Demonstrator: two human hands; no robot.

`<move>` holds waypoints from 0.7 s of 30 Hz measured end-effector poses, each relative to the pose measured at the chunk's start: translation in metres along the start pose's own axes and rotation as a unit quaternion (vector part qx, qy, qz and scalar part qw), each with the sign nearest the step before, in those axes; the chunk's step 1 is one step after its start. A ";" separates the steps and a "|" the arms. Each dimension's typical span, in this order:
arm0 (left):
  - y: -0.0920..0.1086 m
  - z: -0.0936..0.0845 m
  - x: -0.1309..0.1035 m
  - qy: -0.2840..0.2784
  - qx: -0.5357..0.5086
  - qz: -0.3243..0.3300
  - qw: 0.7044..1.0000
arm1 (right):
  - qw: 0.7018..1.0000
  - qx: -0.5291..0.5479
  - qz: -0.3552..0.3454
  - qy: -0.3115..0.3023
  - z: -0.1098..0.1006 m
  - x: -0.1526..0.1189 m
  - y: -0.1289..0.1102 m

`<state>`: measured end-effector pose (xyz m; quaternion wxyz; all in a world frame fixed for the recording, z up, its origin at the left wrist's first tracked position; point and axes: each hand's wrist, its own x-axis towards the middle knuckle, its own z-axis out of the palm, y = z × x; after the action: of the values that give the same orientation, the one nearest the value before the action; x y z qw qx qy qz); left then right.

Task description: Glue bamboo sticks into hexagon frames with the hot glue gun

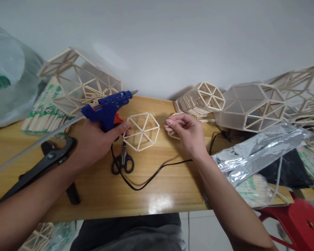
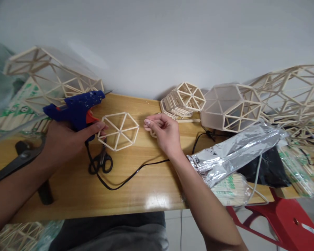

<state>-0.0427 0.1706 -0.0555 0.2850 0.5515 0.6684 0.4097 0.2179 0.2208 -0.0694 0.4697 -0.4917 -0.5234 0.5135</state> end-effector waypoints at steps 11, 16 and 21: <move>0.004 -0.003 -0.001 0.001 0.004 0.002 1.000 | 1.000 -0.025 -0.015 0.005 0.006 -0.002 -0.004; 0.004 -0.001 -0.001 0.005 -0.006 0.000 1.000 | 0.999 -0.014 -0.008 -0.030 0.005 -0.003 -0.007; 0.004 -0.001 -0.001 0.001 -0.006 -0.003 1.000 | 0.999 0.002 -0.020 -0.046 0.002 -0.003 -0.009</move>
<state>-0.0413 0.1701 -0.0514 0.2892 0.5477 0.6675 0.4133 0.2161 0.2182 -0.0607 0.4560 -0.4560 -0.5537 0.5269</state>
